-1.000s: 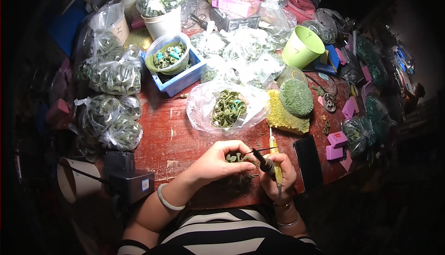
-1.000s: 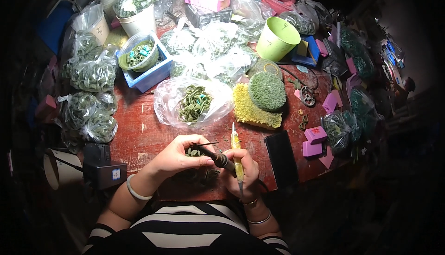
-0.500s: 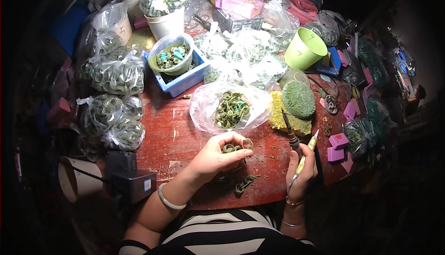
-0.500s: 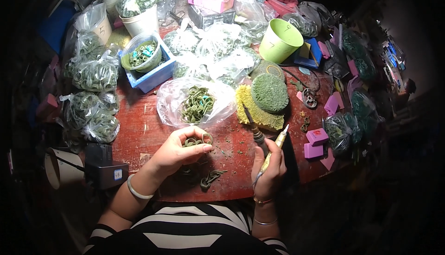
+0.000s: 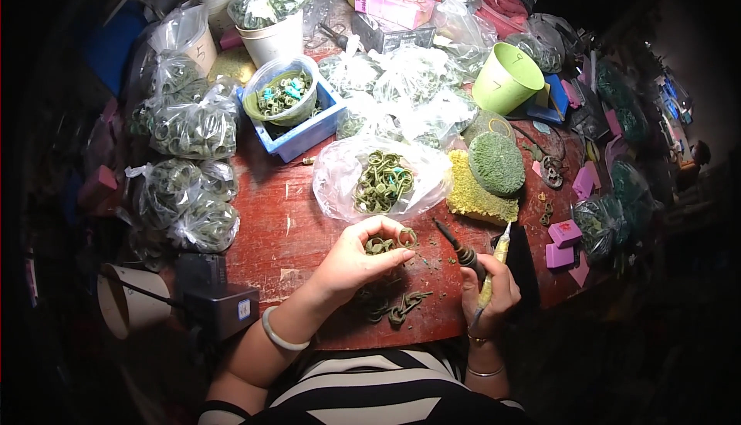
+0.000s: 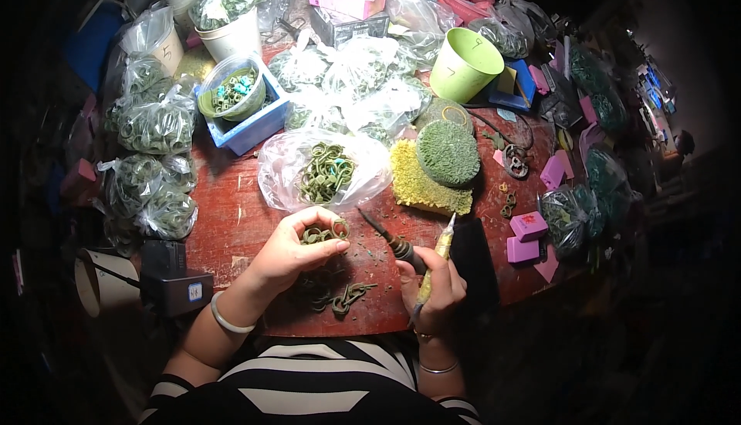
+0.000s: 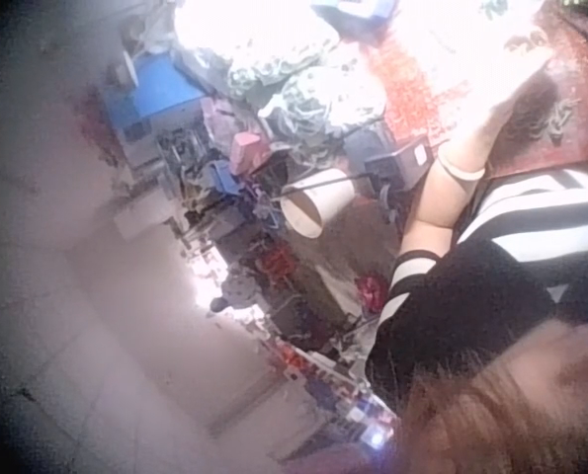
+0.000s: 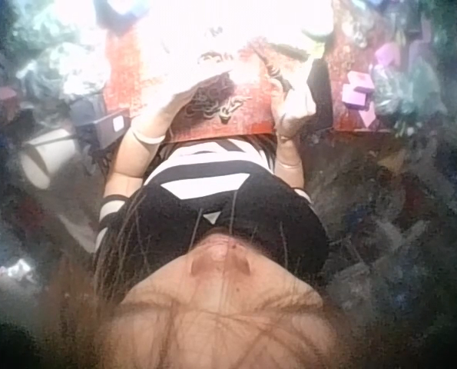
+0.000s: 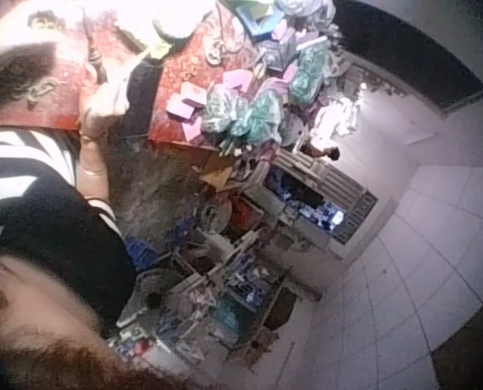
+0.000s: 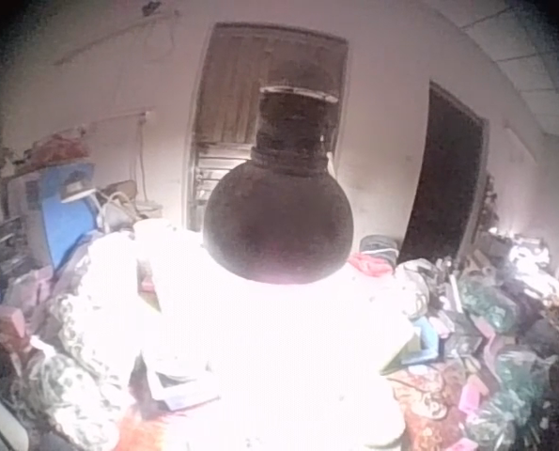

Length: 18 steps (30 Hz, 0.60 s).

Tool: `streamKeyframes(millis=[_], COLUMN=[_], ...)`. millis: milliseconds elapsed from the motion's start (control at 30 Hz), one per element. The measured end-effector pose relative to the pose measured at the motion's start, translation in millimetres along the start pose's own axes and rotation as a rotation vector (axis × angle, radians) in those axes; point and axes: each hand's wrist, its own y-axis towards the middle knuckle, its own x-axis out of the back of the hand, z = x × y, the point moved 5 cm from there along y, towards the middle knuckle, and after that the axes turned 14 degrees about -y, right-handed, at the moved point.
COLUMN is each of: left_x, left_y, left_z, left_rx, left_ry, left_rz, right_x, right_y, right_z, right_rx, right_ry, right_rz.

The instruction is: The person uses a soldering iron to melt small amounts of material onto metal decorative figurines, handling them one at a time and rotating them by hand over a messy workshop table.

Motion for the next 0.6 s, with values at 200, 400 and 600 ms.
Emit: streamKeyframes(millis=[200,400,600], left_x=[-3.8,-3.2,-3.6], left_y=[0.4,-0.5,-0.4], left_z=[-2.9,-1.3,-1.0], left_rx=[-0.046,-0.013,-0.019], left_ry=[0.058,0.010,-0.016], left_rz=[-0.003,-0.021,-0.008], right_x=[0.6,0.1,-1.5], right_y=[-1.0,0.7,2.1], right_z=[0.6,4.2,4.7], right_rx=[0.048,0.066,0.072], right_ry=[0.034,0.046,0.037], right_rz=[0.053,0.108,0.107])
